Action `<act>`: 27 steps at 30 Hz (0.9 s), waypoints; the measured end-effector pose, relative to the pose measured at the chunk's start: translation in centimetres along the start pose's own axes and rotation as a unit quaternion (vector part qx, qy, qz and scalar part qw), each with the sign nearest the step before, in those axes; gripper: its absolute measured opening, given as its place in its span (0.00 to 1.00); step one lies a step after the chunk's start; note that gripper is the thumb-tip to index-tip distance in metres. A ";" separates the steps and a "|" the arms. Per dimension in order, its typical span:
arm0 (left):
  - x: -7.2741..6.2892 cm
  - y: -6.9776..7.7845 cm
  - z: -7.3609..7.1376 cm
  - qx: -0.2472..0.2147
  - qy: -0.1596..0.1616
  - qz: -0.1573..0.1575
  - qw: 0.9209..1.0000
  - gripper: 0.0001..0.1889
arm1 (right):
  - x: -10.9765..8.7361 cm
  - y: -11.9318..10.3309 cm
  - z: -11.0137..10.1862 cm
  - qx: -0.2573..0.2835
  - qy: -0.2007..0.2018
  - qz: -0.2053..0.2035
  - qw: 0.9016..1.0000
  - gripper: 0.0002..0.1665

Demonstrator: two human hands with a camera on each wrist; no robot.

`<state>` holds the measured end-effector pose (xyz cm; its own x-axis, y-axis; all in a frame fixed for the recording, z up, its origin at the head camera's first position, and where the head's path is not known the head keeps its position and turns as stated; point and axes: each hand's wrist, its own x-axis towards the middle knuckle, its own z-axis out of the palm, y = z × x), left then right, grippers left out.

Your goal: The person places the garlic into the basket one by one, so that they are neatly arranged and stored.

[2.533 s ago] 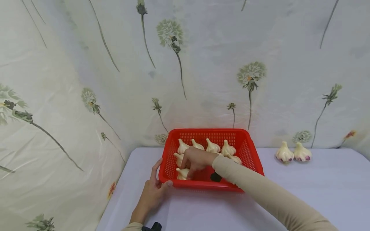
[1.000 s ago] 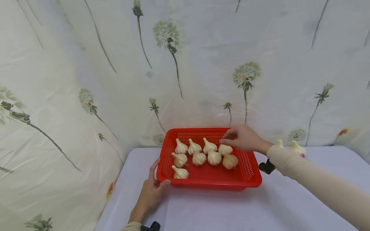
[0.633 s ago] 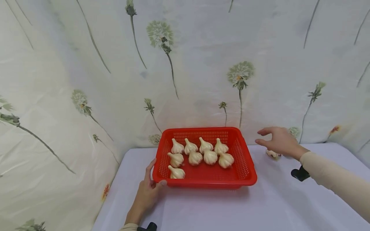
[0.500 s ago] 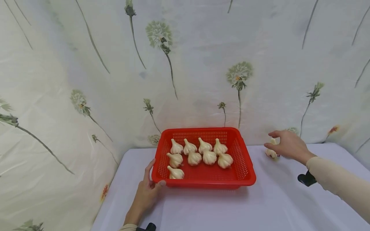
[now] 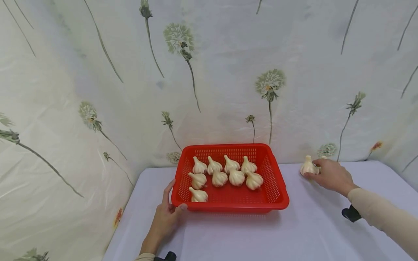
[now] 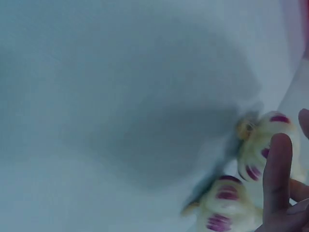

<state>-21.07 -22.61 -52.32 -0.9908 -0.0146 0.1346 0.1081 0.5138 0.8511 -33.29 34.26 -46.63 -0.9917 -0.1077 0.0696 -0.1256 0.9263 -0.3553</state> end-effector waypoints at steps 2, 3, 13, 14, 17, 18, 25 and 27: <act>0.0 0.0 0.0 0.000 0.001 0.001 1.000 0.46 | 0.0 0.1 0.4 0.002 0.004 -0.003 1.000 0.43; 0.0 0.0 0.0 0.000 0.002 0.004 1.000 0.46 | 0.0 0.2 0.6 0.003 0.005 -0.003 1.000 0.43; 0.2 0.1 -0.1 0.003 0.007 0.012 1.000 0.46 | 0.4 -0.2 1.1 -0.007 0.024 0.016 1.000 0.41; 0.2 0.1 -0.1 0.004 0.008 0.012 1.000 0.46 | 0.4 -0.3 1.1 -0.008 0.025 0.018 0.999 0.41; 0.2 0.1 -0.1 0.005 0.011 0.014 1.000 0.46 | 0.4 -0.7 1.1 -0.012 0.030 0.023 0.999 0.39; 0.2 0.1 -0.1 0.005 0.011 0.016 1.000 0.46 | 0.4 -0.8 1.2 -0.014 0.031 0.026 0.999 0.39; 0.1 -0.2 0.0 -0.001 0.012 0.025 1.000 0.46 | 0.2 -1.2 1.8 -0.025 0.044 0.038 0.998 0.35; 0.0 -0.2 0.0 -0.001 0.012 0.023 1.000 0.46 | 0.3 -1.3 2.0 -0.030 0.049 0.039 0.998 0.35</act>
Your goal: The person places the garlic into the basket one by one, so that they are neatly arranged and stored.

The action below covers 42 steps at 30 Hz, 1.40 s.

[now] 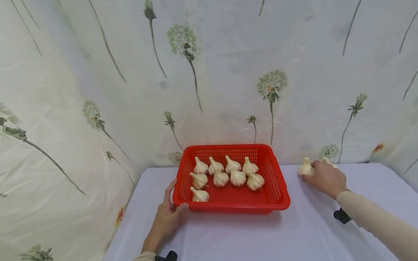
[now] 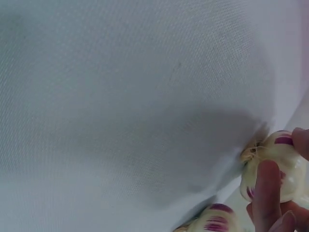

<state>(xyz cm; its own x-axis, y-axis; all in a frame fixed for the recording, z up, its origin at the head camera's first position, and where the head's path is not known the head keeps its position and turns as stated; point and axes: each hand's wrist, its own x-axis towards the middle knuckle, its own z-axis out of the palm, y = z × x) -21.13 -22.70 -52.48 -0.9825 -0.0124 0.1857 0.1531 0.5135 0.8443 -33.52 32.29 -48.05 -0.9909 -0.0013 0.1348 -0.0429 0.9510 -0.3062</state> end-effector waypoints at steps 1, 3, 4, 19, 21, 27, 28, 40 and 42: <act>0.0 0.0 0.0 0.000 -0.001 -0.002 1.000 0.46 | 0.0 -0.1 0.1 -0.003 0.003 0.000 1.000 0.34; 0.0 0.0 0.0 0.001 0.000 -0.001 1.000 0.46 | 0.1 -0.3 0.3 -0.012 0.006 0.000 1.000 0.34; 0.0 0.0 -0.1 0.002 0.000 0.000 1.000 0.46 | 0.2 -0.4 0.4 -0.016 0.009 -0.001 1.000 0.33; 0.0 -0.2 -0.1 0.013 0.002 0.004 1.000 0.46 | 0.6 -1.3 1.1 -0.055 0.027 -0.014 0.998 0.23; 0.1 -0.2 -0.1 0.010 0.002 0.007 1.000 0.46 | 0.8 -1.3 1.2 -0.054 0.032 -0.018 0.998 0.22; 0.0 -0.3 0.0 0.012 0.004 0.007 1.000 0.46 | 0.8 -1.3 0.8 -0.041 0.030 -0.023 0.998 0.21; 0.0 -0.3 0.0 0.013 0.004 0.007 1.000 0.46 | 0.7 -1.3 0.6 -0.038 0.027 -0.020 0.999 0.20; 0.0 -0.3 -0.1 0.011 0.004 0.023 1.000 0.46 | 0.9 -1.5 -4.0 0.004 0.008 -0.006 1.000 0.40; 0.0 -0.4 -0.2 0.012 0.004 0.025 1.000 0.46 | 0.9 -1.6 -4.9 0.010 0.013 -0.011 1.000 0.42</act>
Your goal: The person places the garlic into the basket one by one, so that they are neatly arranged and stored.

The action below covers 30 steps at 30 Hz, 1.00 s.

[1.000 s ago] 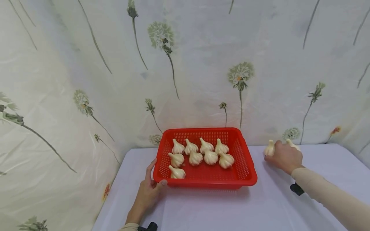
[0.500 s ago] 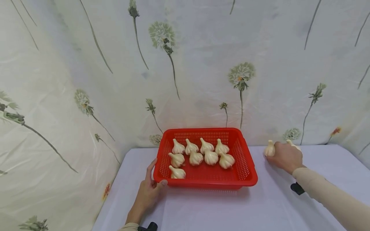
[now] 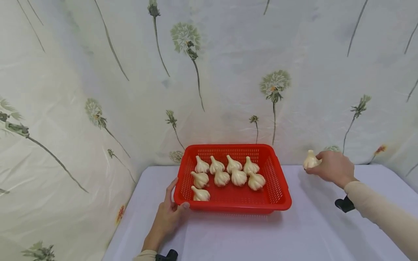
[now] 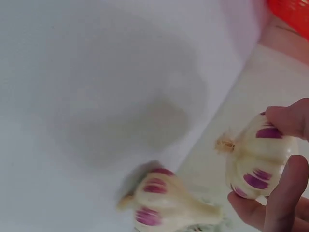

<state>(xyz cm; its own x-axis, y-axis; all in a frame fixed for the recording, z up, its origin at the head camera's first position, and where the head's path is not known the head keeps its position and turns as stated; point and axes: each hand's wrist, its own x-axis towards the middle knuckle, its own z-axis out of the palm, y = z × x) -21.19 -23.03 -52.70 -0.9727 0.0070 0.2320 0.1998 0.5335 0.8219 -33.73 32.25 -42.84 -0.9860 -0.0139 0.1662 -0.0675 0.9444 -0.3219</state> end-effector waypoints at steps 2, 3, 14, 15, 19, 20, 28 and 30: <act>0.0 0.0 -0.1 0.001 0.001 0.001 1.000 0.46 | 0.1 -0.3 -0.8 0.009 0.005 -0.008 1.000 0.43; 0.0 0.1 -0.1 0.001 0.001 0.001 1.000 0.46 | 0.2 -0.5 -1.2 0.012 0.006 -0.012 1.000 0.44; 0.0 0.0 0.1 -0.002 -0.002 -0.014 1.000 0.46 | 0.5 -4.7 -3.2 0.036 0.007 -0.046 0.998 0.43; 0.0 0.0 0.1 -0.003 -0.002 -0.013 1.000 0.46 | 0.5 -5.2 -3.2 0.040 0.004 -0.047 0.998 0.43; 0.0 -0.3 0.1 -0.006 -0.001 -0.007 1.000 0.46 | 0.6 -7.6 -2.8 0.055 -0.013 -0.056 0.997 0.42; 0.0 -0.3 0.1 -0.007 -0.002 -0.006 1.000 0.46 | 0.6 -8.2 -2.7 0.056 -0.015 -0.060 0.997 0.41; 0.0 -0.3 0.1 -0.010 -0.003 -0.004 1.000 0.47 | -0.1 -12.7 -1.9 0.063 -0.024 -0.101 0.993 0.35; 0.1 -0.3 0.1 -0.010 -0.003 -0.005 1.000 0.46 | -0.2 -13.5 -1.7 0.070 -0.029 -0.106 0.991 0.35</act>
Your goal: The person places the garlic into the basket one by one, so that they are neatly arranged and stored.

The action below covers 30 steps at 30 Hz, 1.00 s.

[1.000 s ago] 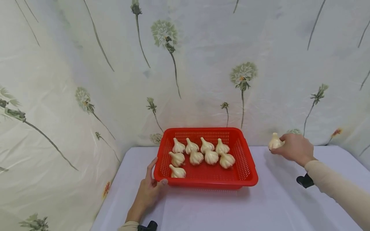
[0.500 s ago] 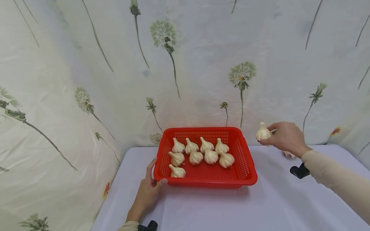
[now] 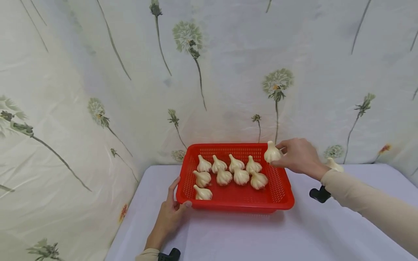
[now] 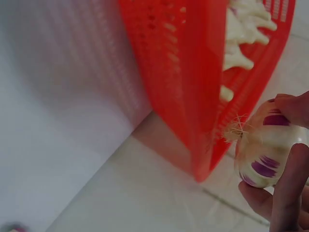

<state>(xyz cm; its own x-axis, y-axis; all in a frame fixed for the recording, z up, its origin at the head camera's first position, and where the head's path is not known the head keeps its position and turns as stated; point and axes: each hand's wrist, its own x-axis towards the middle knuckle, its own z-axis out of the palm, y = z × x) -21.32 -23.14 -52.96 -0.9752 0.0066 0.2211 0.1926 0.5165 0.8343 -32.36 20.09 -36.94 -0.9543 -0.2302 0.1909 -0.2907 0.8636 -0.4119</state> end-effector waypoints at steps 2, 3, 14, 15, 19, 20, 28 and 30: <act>0.1 0.1 0.0 0.000 -0.001 -0.004 1.000 0.46 | 0.2 -0.6 0.2 0.002 -0.003 -0.006 1.000 0.35; 0.1 0.1 0.0 0.001 -0.001 -0.006 1.000 0.46 | 0.3 -0.9 0.3 0.002 -0.004 -0.010 1.000 0.34; 0.0 0.4 0.0 -0.001 -0.001 -0.009 1.000 0.45 | 1.0 -3.6 2.6 -0.001 -0.033 -0.067 0.997 0.32; 0.0 0.4 0.0 -0.002 -0.002 -0.010 1.000 0.46 | 1.1 -3.7 2.9 0.000 -0.038 -0.075 0.997 0.31; -0.1 0.2 0.0 -0.005 -0.006 -0.017 1.000 0.46 | 1.4 -4.4 4.1 0.014 -0.055 -0.103 0.993 0.30; -0.2 0.1 0.0 -0.006 -0.008 -0.018 1.000 0.46 | 1.4 -4.6 4.4 0.020 -0.061 -0.109 0.992 0.29; -0.1 0.1 -0.3 -0.010 -0.006 -0.009 1.000 0.46 | 2.2 -6.6 6.1 0.051 -0.124 -0.148 0.980 0.27; 0.0 0.2 -0.2 -0.013 -0.007 -0.003 1.000 0.46 | 2.5 -6.8 6.6 0.053 -0.138 -0.168 0.975 0.27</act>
<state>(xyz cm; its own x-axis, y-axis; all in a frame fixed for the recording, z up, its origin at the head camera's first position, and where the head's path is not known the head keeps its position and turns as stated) -21.22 -23.26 -52.70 -0.9780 0.0158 0.2080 0.1884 0.4950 0.8482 -33.23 10.74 -39.54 -0.7822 -0.6165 0.0901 -0.5817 0.6707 -0.4602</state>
